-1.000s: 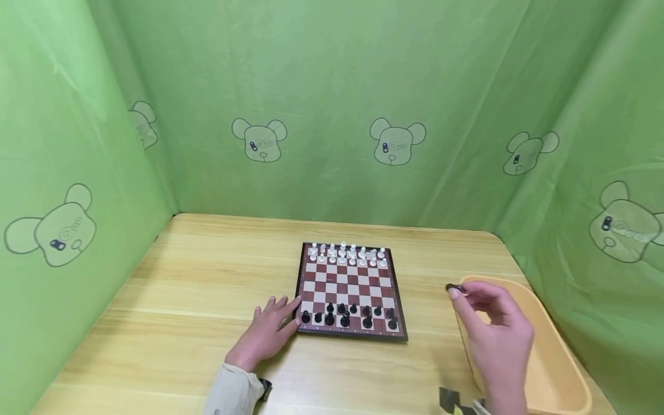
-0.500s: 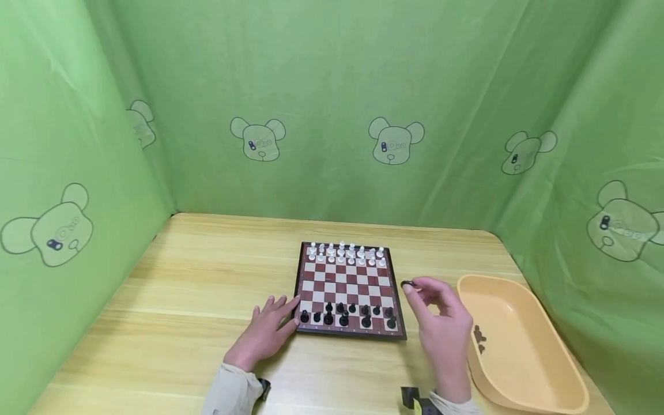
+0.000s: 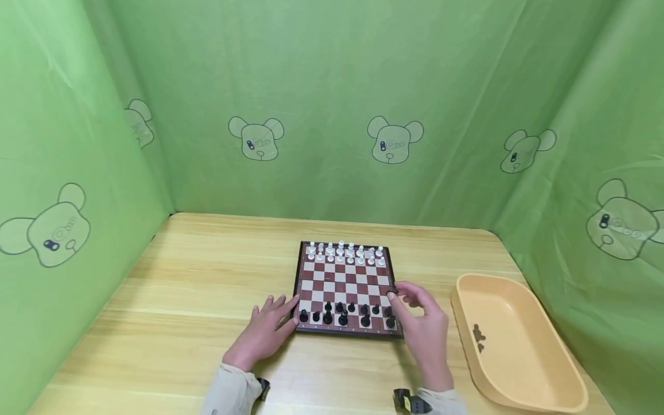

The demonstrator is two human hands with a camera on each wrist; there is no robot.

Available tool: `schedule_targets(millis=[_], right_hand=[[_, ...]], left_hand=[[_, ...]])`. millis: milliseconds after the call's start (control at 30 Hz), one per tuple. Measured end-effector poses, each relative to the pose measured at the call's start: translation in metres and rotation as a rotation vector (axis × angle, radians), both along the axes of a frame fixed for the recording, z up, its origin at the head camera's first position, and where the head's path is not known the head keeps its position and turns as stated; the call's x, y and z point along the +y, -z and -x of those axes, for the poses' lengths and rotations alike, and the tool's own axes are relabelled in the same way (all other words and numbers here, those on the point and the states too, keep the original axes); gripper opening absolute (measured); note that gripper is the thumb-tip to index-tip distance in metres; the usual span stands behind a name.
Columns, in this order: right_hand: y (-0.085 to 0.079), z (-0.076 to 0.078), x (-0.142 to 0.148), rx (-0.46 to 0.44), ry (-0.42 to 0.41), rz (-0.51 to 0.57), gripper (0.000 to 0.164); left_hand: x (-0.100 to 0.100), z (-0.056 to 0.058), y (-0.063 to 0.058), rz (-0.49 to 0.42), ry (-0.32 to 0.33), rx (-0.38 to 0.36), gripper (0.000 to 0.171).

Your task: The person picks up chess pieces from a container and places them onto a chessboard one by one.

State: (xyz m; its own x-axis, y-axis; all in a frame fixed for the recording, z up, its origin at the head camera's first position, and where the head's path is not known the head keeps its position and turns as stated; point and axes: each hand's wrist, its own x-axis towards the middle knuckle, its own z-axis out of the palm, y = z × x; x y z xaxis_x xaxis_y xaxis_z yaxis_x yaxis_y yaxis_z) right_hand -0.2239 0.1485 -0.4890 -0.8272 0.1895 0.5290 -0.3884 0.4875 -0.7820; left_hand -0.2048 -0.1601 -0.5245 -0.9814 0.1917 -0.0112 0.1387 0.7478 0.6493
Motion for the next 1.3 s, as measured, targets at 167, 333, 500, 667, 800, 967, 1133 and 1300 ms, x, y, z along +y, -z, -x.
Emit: schedule_targets(millis=[167, 333, 500, 667, 800, 967, 1133, 1300], right_hand=[[0.009, 0.002, 0.002, -0.048, -0.019, -0.046, 0.027], [0.012, 0.003, 0.004, -0.131, -0.056, -0.079, 0.026], [0.014, 0.004, 0.006, -0.180, -0.101, -0.114, 0.026], [0.019, 0.007, 0.008, -0.195, -0.121, -0.176, 0.023], [0.022, 0.008, 0.008, -0.176, -0.127, -0.223, 0.020], [0.022, 0.008, 0.008, -0.201, -0.146, -0.284, 0.016], [0.020, 0.007, 0.009, -0.303, -0.157, -0.317, 0.016], [0.020, 0.007, 0.010, -0.355, -0.155, -0.312, 0.014]], left_hand=[[0.000, 0.000, 0.000, -0.003, -0.002, -0.003, 0.053], [0.000, -0.001, -0.001, -0.002, -0.003, -0.004, 0.053], [0.000, -0.001, -0.002, -0.005, -0.005, -0.009, 0.053], [0.000, -0.001, -0.002, -0.001, -0.007, -0.010, 0.053], [0.000, -0.001, -0.003, -0.003, -0.003, -0.010, 0.053], [0.001, -0.001, -0.003, -0.005, -0.002, -0.011, 0.053], [0.001, -0.001, -0.003, -0.006, -0.002, -0.012, 0.053], [0.001, -0.001, -0.003, -0.005, -0.002, -0.013, 0.053]])
